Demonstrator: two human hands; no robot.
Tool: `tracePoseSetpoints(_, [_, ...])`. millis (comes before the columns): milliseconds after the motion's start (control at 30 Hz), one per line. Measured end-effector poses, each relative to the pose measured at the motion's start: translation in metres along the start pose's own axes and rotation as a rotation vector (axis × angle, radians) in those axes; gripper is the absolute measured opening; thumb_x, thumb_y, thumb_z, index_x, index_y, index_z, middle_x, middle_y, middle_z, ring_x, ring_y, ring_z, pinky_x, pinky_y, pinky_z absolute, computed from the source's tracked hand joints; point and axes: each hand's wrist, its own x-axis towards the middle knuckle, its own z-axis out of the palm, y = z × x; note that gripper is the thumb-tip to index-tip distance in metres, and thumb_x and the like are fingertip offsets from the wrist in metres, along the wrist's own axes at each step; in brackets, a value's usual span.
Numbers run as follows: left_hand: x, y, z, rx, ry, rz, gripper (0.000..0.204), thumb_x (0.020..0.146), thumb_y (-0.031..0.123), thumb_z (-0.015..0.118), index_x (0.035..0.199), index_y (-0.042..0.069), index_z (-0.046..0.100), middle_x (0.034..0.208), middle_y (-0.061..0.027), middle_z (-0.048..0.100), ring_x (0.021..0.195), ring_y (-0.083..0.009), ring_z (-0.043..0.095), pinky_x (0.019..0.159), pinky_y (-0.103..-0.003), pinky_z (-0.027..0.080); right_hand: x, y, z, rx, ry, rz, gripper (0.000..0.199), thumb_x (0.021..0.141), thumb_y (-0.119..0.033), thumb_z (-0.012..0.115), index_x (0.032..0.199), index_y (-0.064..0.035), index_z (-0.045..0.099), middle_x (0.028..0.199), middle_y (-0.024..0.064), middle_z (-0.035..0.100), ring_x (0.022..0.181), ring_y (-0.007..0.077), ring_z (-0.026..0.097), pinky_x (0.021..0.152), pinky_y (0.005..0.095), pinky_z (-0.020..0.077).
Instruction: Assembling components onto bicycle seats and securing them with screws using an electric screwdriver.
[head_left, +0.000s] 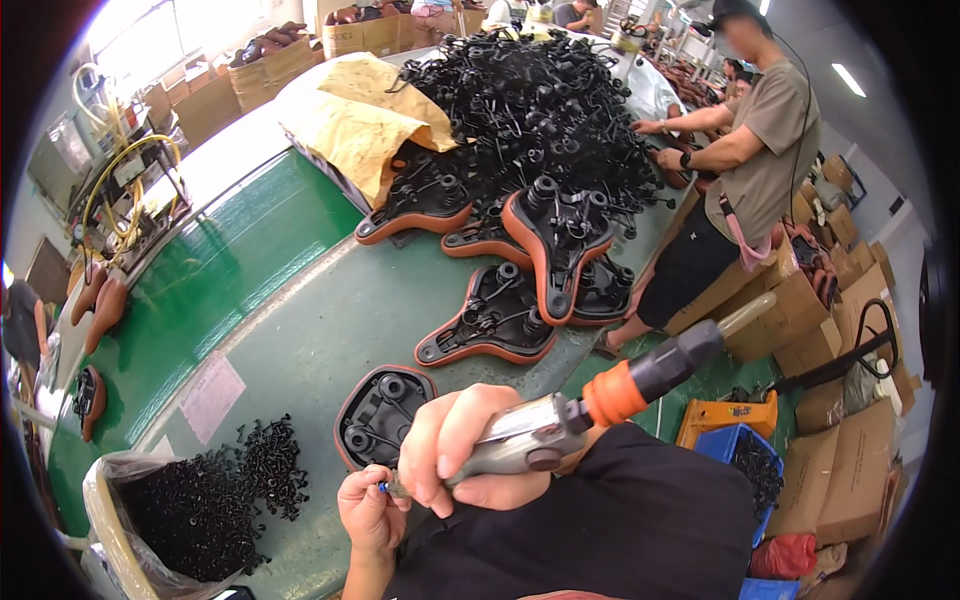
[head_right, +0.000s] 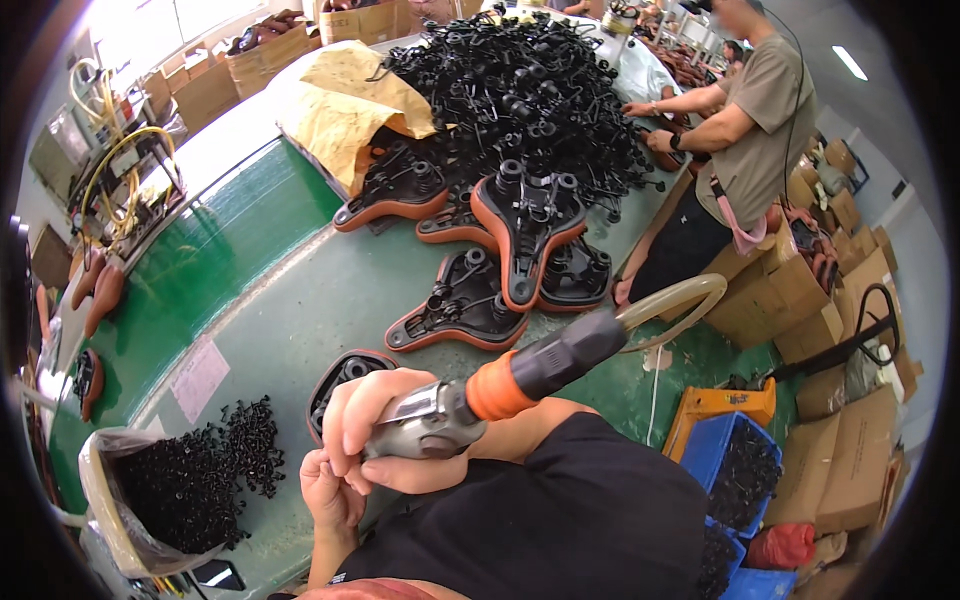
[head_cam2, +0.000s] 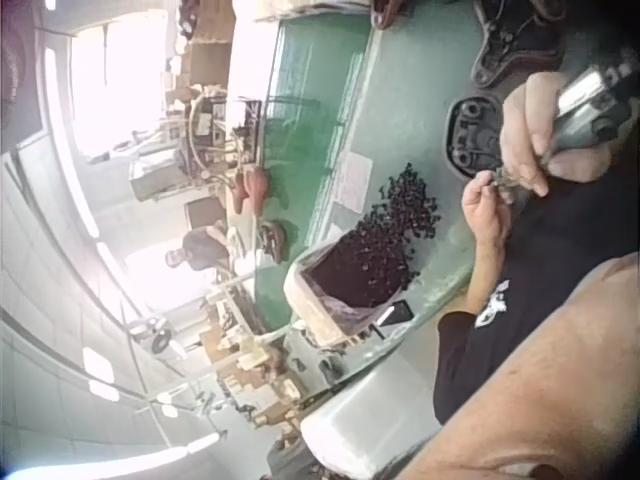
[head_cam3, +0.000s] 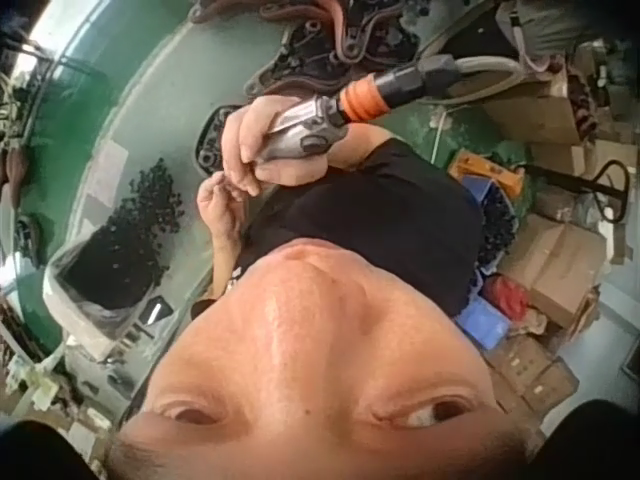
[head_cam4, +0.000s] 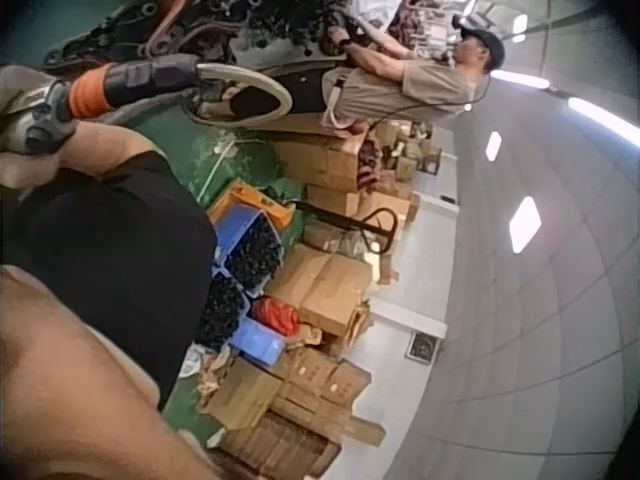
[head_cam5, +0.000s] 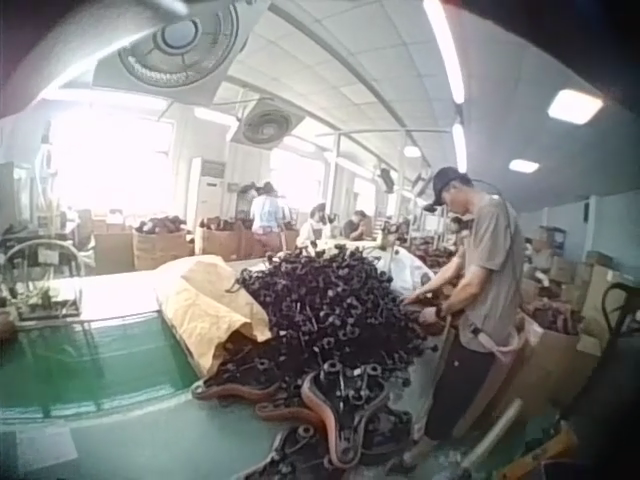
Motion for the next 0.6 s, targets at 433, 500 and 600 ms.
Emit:
tracePoseSetpoints(433, [-0.005,0.013,0.004,0.165,0.030,-0.138,0.025,0.107,0.019,0.068,0.106,-0.006,0.075,0.102,-0.0185,0.075,0.081,-0.0236,0.072,0.066,-0.033,0.057,-0.012,0.006,0.005,-0.080,0.036,0.036,0.030,0.087,0.007,0.067,0.115,-0.0005,0.059,0.104,0.0228,0.068,0.071,0.0197,0.070,0.066,0.0339,0.0615])
tracePoseSetpoints(500, [-0.004,0.019,0.004,0.698,-0.086,0.155,0.029,0.105,0.023,0.069,0.106,-0.006,0.074,0.104,-0.0176,0.075,0.092,-0.0280,0.071,0.084,-0.040,0.057,-0.014,0.006,0.004,-0.088,0.027,0.017,0.029,0.087,0.005,0.069,0.114,0.0007,0.059,0.099,0.0233,0.070,0.069,0.0237,0.070,0.062,0.0361,0.0597])
tracePoseSetpoints(600, [0.031,0.045,0.004,1.222,-0.148,0.675,0.032,0.096,0.015,0.073,0.121,-0.005,0.069,0.121,-0.0204,0.071,0.113,-0.0354,0.068,0.101,-0.048,0.052,-0.011,-0.008,-0.019,-0.208,-0.021,0.080,0.032,0.086,0.004,0.071,0.115,0.0005,0.058,0.097,0.0238,0.071,0.072,0.0268,0.071,0.066,0.0416,0.0604])
